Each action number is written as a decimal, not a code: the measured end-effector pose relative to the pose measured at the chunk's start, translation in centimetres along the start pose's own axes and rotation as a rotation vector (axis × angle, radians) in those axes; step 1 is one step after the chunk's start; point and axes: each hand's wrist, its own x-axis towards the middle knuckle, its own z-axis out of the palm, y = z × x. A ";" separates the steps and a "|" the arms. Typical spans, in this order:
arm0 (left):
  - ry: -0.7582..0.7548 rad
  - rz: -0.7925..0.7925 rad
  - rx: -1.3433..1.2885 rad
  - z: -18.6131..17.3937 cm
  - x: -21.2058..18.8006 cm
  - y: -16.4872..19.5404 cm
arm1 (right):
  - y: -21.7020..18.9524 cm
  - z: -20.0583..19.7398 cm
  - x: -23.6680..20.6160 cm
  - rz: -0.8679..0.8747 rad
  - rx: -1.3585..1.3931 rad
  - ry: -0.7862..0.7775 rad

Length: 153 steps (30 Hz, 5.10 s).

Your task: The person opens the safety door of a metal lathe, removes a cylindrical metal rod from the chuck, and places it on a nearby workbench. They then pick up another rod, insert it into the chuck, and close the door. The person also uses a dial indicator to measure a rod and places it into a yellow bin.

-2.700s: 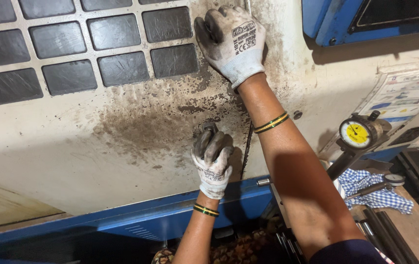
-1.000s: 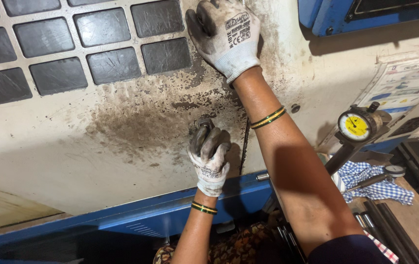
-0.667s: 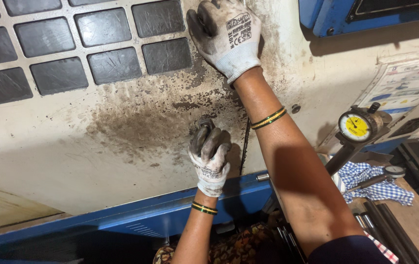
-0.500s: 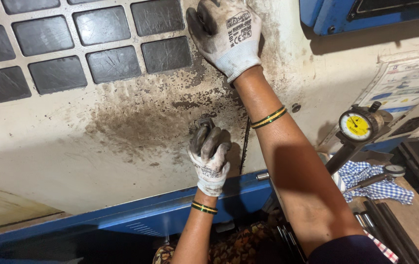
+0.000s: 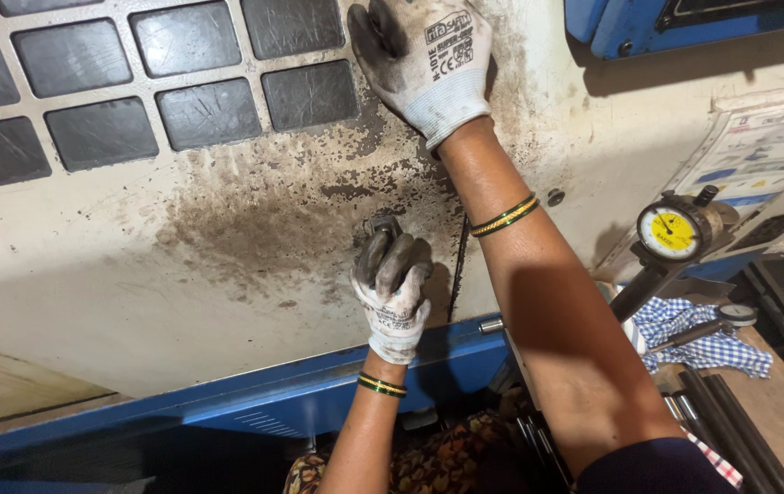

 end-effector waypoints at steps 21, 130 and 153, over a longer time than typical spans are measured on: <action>-0.017 0.000 -0.015 1.0 0.1 0.5 | 1.0 -0.3 -0.4 0.056 0.069 -0.014; 0.049 0.045 0.120 3.9 0.7 5.0 | 4.5 -4.7 -0.9 0.079 0.123 -0.035; 0.065 0.062 0.057 1.8 1.6 5.2 | 2.9 -4.3 -0.5 0.095 0.090 -0.016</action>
